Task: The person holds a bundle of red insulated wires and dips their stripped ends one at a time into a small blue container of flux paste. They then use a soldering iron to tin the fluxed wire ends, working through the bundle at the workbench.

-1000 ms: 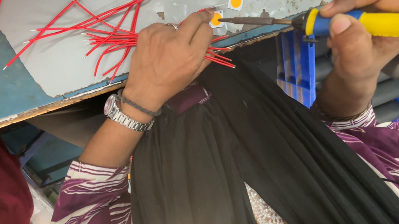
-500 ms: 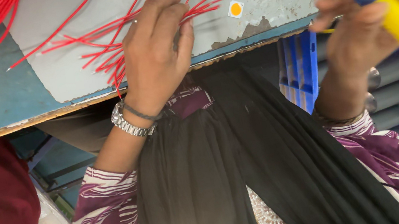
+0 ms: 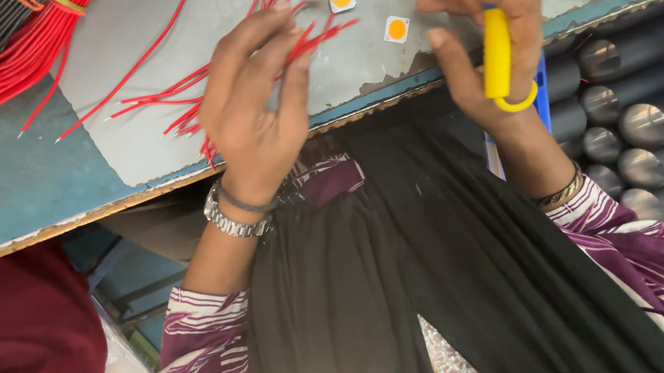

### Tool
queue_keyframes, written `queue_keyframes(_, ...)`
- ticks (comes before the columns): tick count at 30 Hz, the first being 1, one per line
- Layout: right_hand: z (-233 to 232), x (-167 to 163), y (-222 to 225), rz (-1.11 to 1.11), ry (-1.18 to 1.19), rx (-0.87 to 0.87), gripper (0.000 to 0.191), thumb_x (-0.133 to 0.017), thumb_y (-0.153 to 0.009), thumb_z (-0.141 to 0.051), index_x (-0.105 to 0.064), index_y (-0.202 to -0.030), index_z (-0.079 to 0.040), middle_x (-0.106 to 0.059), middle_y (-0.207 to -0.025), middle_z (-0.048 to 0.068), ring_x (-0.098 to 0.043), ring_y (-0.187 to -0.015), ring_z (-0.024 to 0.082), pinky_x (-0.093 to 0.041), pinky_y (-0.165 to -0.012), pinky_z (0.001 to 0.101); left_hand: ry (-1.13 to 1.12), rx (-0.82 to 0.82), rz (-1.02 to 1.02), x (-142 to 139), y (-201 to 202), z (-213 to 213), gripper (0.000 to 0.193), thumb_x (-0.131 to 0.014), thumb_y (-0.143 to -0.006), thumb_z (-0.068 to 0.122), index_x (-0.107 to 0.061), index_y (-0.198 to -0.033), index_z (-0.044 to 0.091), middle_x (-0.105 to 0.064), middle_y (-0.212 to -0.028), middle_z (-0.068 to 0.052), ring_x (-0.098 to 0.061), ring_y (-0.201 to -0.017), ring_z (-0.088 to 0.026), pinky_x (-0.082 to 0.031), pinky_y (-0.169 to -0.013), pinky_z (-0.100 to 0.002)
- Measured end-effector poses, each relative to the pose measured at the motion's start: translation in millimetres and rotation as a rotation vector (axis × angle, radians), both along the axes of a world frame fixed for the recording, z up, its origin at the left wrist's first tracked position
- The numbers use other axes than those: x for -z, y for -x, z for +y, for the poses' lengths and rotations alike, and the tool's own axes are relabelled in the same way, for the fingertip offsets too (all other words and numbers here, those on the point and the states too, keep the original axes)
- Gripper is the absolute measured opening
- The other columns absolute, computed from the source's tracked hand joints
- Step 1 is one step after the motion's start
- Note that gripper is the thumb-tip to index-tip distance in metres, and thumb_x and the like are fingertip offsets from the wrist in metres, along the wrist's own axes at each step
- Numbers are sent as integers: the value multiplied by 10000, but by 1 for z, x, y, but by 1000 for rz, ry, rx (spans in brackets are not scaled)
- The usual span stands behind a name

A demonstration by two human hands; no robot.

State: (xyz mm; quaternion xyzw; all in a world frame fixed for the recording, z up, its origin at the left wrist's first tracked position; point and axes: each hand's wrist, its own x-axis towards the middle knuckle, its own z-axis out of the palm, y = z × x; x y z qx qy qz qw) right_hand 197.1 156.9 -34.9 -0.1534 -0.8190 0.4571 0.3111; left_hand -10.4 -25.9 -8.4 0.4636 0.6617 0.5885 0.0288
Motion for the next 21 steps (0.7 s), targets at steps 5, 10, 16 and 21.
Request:
queue_keyframes(5, -1, 3, 9, -35, -76, -30, 608, -762, -1041, 145, -381, -1453, -87, -502, -1557, 194, -686, -1240, 268, -559, -1117, 346, 56, 114, 78, -4, 1, -2, 181, -744, -965, -30, -694, -1134, 13, -705, -1128, -112, -715, -988, -279, -581, -848, -353)
queue_keyframes(10, -3, -5, 14, -102, -212, -8, 631, -820, -1005, 116, -399, -1428, -87, -525, -1532, 192, -716, -1161, 219, -561, -1056, 299, 172, 264, 36, -10, 6, 3, 168, -725, -968, 20, -704, -1135, 31, -689, -931, -93, -675, -839, -256, -529, -754, -375)
queue_keyframes(16, -5, -9, 18, -95, -234, -30, 630, -806, -1009, 122, -394, -1433, -95, -525, -1532, 194, -736, -1151, 232, -581, -1024, 295, 239, 280, 44, -10, 6, 4, 118, -731, -937, 60, -711, -1052, 38, -625, -775, -67, -613, -677, -228, -464, -635, -380)
queue_keyframes(21, -5, -7, 23, -74, -255, -46, 605, -788, -1010, 125, -403, -1423, -93, -526, -1556, 192, -746, -1119, 230, -591, -997, 299, 213, 252, 142, -7, 5, 4, 93, -731, -944, 68, -689, -1026, 52, -641, -835, -56, -641, -756, -233, -484, -672, -376)
